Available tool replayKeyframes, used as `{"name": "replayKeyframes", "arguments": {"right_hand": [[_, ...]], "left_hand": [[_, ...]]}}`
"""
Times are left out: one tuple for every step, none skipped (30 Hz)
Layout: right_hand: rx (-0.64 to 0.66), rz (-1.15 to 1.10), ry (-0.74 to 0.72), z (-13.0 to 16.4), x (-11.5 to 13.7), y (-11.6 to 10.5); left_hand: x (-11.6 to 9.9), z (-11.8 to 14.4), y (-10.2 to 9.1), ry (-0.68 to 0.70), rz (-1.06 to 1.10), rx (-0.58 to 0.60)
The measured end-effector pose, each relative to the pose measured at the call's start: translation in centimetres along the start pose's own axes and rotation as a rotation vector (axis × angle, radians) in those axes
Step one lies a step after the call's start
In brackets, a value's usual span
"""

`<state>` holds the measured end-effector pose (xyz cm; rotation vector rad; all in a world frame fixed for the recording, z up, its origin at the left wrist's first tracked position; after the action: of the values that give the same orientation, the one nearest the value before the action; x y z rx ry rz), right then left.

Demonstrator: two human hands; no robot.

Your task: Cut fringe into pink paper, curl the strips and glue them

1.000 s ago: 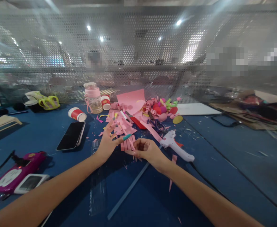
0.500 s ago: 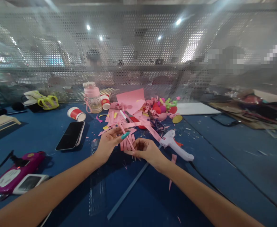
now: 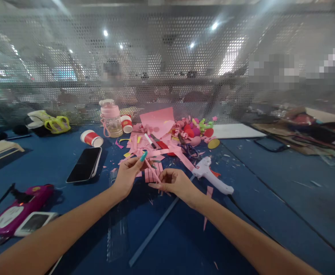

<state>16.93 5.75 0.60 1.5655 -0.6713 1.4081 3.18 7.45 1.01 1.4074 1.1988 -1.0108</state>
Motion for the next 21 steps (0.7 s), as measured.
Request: {"name": "replayKeyframes", "arguments": {"right_hand": [[0.007,-0.011,0.005,0.0,0.02,0.1],[0.013,-0.023,0.011,0.01,0.05,0.18],[0.019,-0.035,0.016,0.01,0.07,0.26],[0.023,-0.045,0.021,0.02,0.07,0.31],[0.028,-0.053,0.026,0.03,0.05,0.33],[0.034,-0.057,0.029,0.03,0.03,0.34],[0.04,-0.057,0.03,0.03,-0.01,0.34],[0.046,-0.054,0.029,0.02,-0.05,0.31],[0.049,-0.049,0.028,0.0,-0.1,0.26],[0.05,-0.043,0.026,-0.02,-0.14,0.22],[0.048,-0.037,0.022,-0.04,-0.16,0.16],[0.044,-0.033,0.018,-0.05,-0.17,0.11],[0.042,-0.033,0.015,-0.07,-0.15,0.08],[0.044,-0.035,0.012,-0.07,-0.12,0.09],[0.046,-0.036,0.012,-0.07,-0.08,0.11],[0.048,-0.038,0.014,-0.06,-0.05,0.14],[0.047,-0.04,0.018,-0.04,-0.03,0.17],[0.041,-0.043,0.023,-0.03,-0.04,0.17],[0.03,-0.041,0.026,-0.02,-0.07,0.16],[0.019,-0.037,0.026,-0.01,-0.12,0.14],[0.012,-0.029,0.024,-0.02,-0.2,0.15]], "left_hand": [[0.0,-0.02,-0.04,0.009,0.001,-0.002],[-0.02,-0.04,-0.06,0.019,-0.001,-0.003],[-0.06,-0.05,-0.09,0.028,-0.005,-0.007],[-0.12,-0.05,-0.11,0.037,-0.011,-0.01],[-0.18,-0.05,-0.13,0.045,-0.017,-0.014],[-0.21,-0.04,-0.13,0.05,-0.025,-0.016],[-0.23,-0.03,-0.13,0.053,-0.034,-0.017],[-0.21,-0.03,-0.13,0.056,-0.042,-0.017],[-0.17,-0.02,-0.13,0.057,-0.048,-0.016],[-0.09,-0.02,-0.15,0.058,-0.051,-0.015],[0.0,-0.02,-0.19,0.058,-0.053,-0.015],[0.08,-0.03,-0.23,0.057,-0.054,-0.015],[0.15,-0.04,-0.27,0.056,-0.057,-0.016],[0.19,-0.05,-0.31,0.054,-0.061,-0.015],[0.17,-0.05,-0.32,0.052,-0.067,-0.013],[0.07,-0.04,-0.32,0.055,-0.075,-0.012],[-0.08,-0.02,-0.3,0.059,-0.092,-0.01],[-0.26,0.02,-0.24,0.064,-0.116,-0.007],[-0.43,0.07,-0.14,0.069,-0.142,-0.001],[-0.55,0.15,0.02,0.069,-0.165,0.011],[-0.56,0.23,0.23,0.058,-0.183,0.028]]}}
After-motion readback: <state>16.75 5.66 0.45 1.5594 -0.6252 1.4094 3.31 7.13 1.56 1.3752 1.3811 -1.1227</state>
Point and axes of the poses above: each hand's wrist, its own z-axis away from the middle knuckle, its own y-axis out of the palm, x = y × z, the point moved 6 cm from there along -z, towards the middle knuckle, and after that the axes turned 15 degrees about -z, right-handed, at the moved point
